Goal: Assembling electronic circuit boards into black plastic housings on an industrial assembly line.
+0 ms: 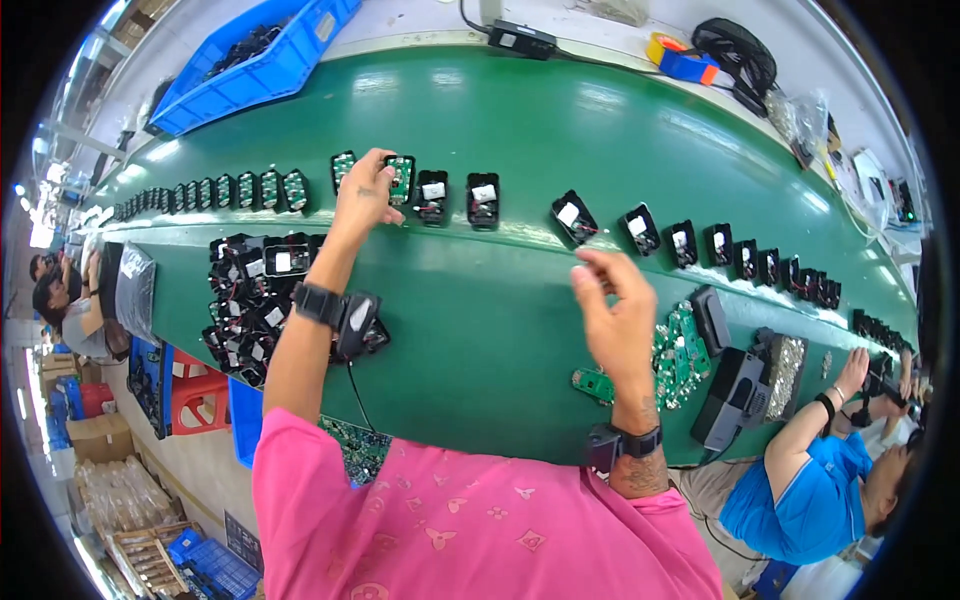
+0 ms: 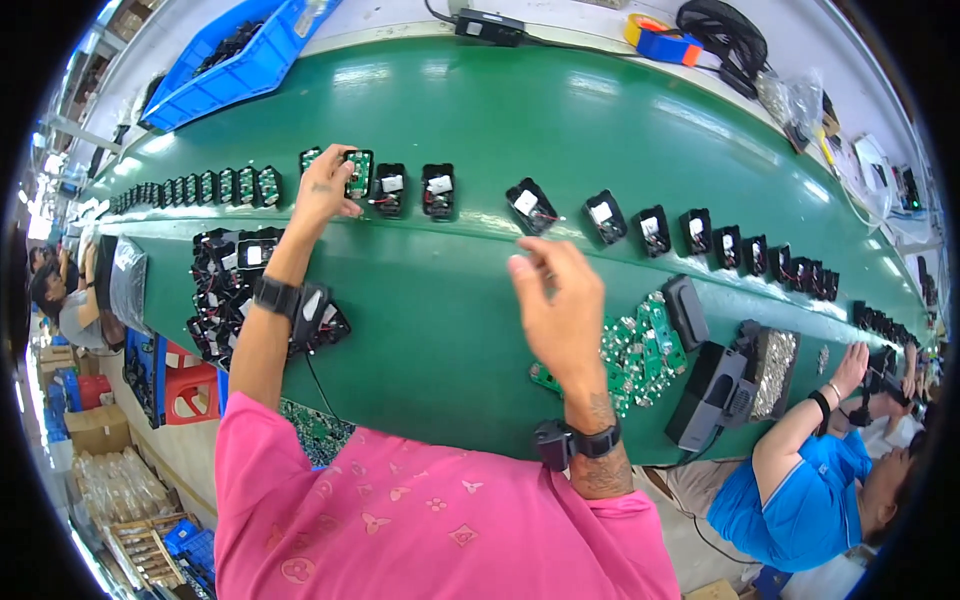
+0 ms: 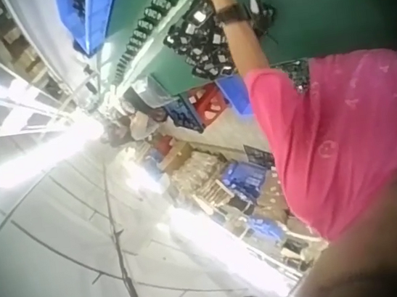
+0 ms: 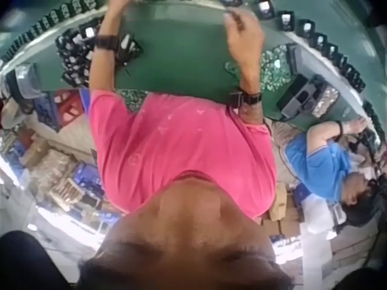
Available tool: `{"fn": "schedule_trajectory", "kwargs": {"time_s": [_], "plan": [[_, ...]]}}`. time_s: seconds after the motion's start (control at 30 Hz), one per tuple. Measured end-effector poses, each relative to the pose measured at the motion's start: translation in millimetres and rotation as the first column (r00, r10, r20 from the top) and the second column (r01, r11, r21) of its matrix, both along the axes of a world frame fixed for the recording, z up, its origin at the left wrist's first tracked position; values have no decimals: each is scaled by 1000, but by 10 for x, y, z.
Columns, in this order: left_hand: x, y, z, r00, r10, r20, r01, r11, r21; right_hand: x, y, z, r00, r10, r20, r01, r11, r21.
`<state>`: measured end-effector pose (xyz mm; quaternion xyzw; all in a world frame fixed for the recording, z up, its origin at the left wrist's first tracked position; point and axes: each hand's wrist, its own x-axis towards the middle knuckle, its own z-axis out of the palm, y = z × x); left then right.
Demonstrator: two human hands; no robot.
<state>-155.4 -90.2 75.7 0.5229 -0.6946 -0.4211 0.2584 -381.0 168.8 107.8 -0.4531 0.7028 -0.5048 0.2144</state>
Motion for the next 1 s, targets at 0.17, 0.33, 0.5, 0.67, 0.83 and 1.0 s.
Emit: {"fn": "schedule_trajectory", "kwargs": {"time_s": [0.17, 0.33, 0.5, 0.67, 0.83, 1.0], "plan": [[-27, -164, -92, 869, -92, 487, 170, 978, -118, -681, 682, 35, 949, -116, -294, 158, 980, 124], [-185, 195, 260, 635, -336, 696, 603, 779, -173, -606, 923, -16, 896, 271, -351, -79, 876, 476], [-292, 177, 208, 545, -354, 760, 688, 708, -163, -472, 890, -109, 795, 386, -468, -126, 860, 495], [-314, 663, 616, 798, -352, 489, 437, 897, -70, -324, 995, -1, 783, 506, -363, -290, 812, 507], [-163, 1497, 421, 780, -120, -614, 410, 840, 356, -268, 1075, -197, 739, 538, -406, -370, 827, 422], [-206, 1999, -61, 420, 284, -862, 600, 626, 498, -218, 1065, -337, 745, 423, -516, -296, 903, 311]]}}
